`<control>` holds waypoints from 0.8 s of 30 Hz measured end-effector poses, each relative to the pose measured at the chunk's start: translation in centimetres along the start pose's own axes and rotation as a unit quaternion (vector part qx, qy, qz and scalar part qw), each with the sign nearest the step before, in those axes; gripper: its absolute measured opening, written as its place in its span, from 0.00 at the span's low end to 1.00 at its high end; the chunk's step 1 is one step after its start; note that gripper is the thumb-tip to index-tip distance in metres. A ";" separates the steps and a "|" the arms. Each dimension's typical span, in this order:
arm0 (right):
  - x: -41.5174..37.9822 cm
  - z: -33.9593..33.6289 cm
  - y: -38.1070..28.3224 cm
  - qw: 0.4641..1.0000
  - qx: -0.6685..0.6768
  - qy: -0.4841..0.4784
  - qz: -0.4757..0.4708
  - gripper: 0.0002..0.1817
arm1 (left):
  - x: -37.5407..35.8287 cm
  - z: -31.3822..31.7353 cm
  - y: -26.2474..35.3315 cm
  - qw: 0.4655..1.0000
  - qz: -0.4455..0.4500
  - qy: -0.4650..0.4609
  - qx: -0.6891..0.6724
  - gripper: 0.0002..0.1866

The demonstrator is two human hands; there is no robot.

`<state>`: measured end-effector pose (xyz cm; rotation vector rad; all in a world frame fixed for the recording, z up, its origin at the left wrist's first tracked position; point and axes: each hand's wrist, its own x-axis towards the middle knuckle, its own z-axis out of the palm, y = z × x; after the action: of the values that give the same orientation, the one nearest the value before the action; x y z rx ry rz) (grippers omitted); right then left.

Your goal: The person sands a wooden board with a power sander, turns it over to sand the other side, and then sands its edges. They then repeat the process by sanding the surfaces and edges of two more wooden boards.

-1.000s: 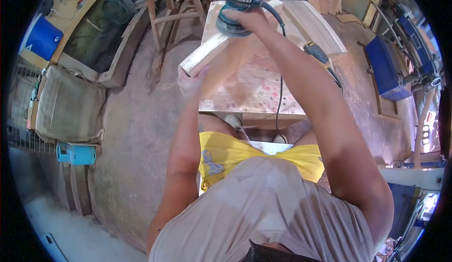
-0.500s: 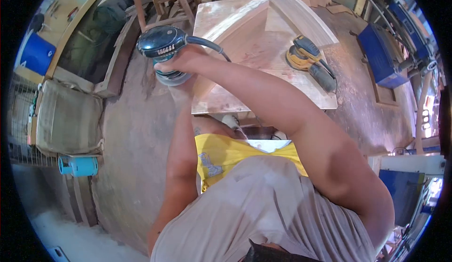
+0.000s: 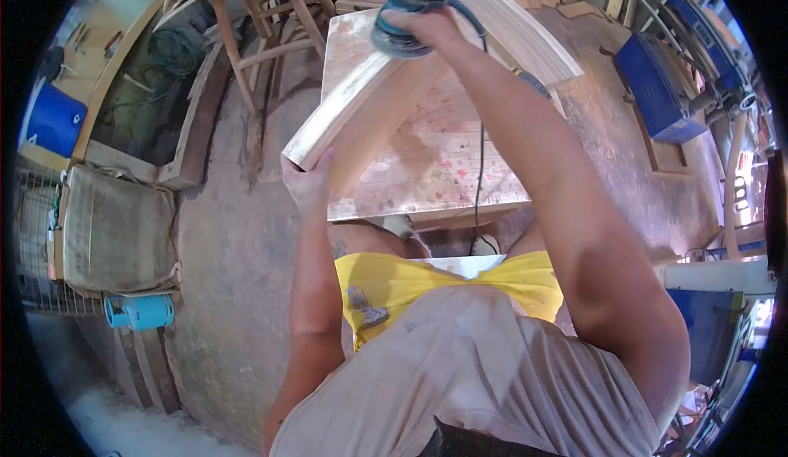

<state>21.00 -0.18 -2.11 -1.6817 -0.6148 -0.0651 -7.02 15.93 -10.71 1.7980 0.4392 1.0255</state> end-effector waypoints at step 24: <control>-3.3 0.4 -3.9 0.993 0.068 -0.090 0.044 0.27 | -0.3 -0.2 0.8 0.999 -0.051 -0.013 -0.001 0.31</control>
<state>16.38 -0.67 0.03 -1.5894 -0.6649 0.1903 -7.52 15.49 -10.17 1.7656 0.5085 0.9305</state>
